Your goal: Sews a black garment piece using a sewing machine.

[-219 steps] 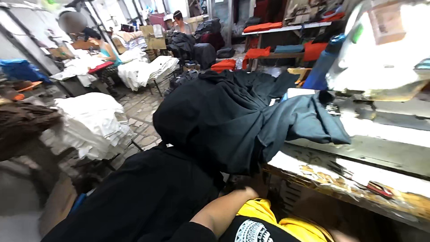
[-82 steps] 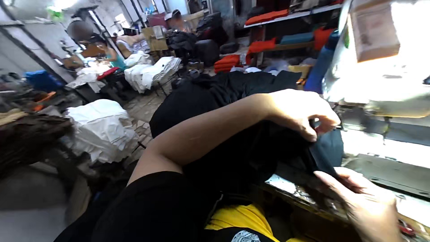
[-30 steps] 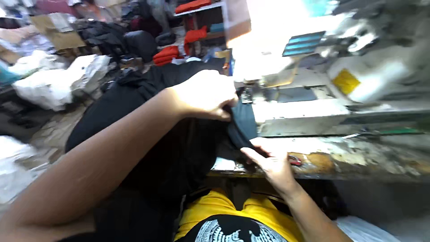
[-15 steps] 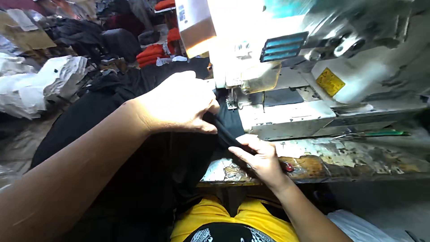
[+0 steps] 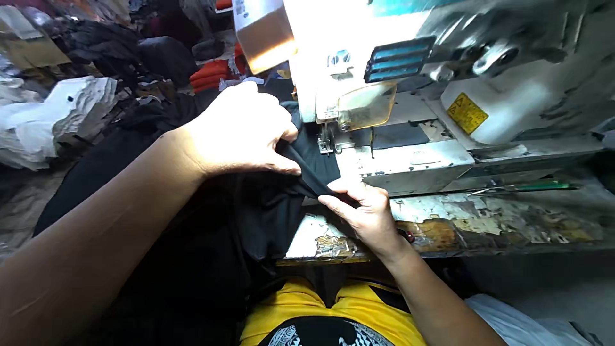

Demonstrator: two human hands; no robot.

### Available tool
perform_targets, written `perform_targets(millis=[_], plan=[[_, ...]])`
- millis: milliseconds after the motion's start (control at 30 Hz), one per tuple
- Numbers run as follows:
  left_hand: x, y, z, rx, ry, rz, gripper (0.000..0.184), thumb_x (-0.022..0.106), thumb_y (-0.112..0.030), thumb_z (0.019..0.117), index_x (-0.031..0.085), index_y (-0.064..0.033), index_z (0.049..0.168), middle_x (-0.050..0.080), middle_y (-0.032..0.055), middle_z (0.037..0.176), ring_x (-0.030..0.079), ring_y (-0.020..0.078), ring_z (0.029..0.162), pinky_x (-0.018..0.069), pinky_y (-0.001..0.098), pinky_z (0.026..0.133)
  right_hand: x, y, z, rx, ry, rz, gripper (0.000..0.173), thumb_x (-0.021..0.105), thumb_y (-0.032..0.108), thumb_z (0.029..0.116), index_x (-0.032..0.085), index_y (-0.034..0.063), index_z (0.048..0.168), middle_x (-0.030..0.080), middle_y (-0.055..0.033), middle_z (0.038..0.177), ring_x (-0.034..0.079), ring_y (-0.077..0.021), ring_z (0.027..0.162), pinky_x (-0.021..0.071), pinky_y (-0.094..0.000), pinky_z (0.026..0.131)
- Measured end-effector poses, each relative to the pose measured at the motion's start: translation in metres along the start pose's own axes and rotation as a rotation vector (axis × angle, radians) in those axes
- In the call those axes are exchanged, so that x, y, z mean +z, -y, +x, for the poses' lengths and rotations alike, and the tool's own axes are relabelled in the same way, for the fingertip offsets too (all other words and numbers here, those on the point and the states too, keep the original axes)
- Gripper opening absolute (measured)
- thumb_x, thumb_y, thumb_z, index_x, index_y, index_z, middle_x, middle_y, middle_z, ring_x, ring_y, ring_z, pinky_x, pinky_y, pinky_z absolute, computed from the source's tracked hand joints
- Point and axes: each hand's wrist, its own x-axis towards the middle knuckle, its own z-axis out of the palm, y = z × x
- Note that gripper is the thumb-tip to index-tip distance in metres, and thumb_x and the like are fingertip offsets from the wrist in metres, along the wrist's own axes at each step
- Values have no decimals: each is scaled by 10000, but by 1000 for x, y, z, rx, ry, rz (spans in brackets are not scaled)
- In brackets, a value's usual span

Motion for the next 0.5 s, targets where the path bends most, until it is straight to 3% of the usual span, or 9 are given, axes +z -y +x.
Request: perform_targets(millis=[100,233,400,500], plan=[[-5,-7,-2,13,-28,17,617,533,-706,860,582,-124,660,501,50,604,557,257,606,364,453,600,0,0,0,3,-4,-2,127,764,126,897,753,10,947,724,-11,875,586,57,685,496,-94,644],[-5,13,-5,-73,6,44,690,539,-730,864,588,-61,701,545,119,666,590,319,672,389,517,648,1,4,-3,14,-4,-28,137,766,133,895,747,7,946,712,-16,859,571,52,664,485,-96,625],[-23,-22,-12,59,-49,-19,651,492,-790,825,572,-183,605,479,-18,583,519,180,581,364,426,612,0,1,-17,4,-12,-2,126,744,125,900,760,2,925,746,-32,899,634,52,769,518,-92,729],[-12,-16,-11,41,-39,-2,650,499,-756,846,594,-148,635,499,19,583,533,208,567,371,447,621,0,-1,-14,0,0,-23,134,755,140,903,752,6,913,736,-31,884,620,54,742,508,-89,704]])
